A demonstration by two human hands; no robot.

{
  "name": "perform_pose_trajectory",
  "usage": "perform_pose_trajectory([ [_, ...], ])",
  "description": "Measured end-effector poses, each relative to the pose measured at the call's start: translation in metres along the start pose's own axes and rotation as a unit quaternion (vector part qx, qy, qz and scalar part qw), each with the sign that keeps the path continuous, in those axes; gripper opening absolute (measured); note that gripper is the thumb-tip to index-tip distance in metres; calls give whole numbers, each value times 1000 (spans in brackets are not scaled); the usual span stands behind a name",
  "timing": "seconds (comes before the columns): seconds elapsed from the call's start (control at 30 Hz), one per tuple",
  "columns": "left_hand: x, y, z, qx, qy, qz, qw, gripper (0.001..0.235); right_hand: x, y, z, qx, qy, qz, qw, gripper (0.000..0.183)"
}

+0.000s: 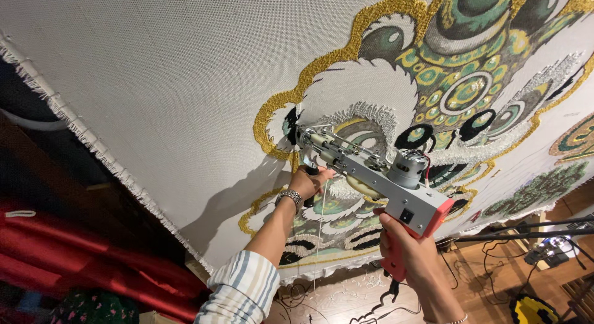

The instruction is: The person uses a handheld tufting gun to apply white yarn to a large canvas featuring a stylized animal face design. They guide the tool along the contours of the design, creating a textured, raised surface. The person works steadily on the upper portion of the artwork, filling in specific areas with the yarn.

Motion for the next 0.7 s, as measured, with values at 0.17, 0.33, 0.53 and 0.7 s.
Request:
perform_pose_trajectory([
  [0.17, 1, 11, 4, -13, 32, -7, 999, 45, 6, -8, 4, -13, 57, -86, 995, 26],
  [0.33, -5, 27, 1, -38, 19, 34, 999, 47, 7, -23, 1, -22, 60, -155, 986, 21],
  [0.53, -3, 34, -2, -80, 46, 61, 994, 48, -7, -25, 2, -32, 52, -158, 985, 28],
  [0.7, -11, 35, -1, -53, -15, 53, 997, 31, -8, -24, 4, -25, 75, -155, 985, 24],
])
Point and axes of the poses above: each hand's wrist, its own z-axis towards the middle knuckle, its own y-axis out of the back of the hand, x = y × z, the point moved 7 cm from there along z, towards the middle knuckle, and after that the axes turned 10 degrees about x, right-handed, at the moved point
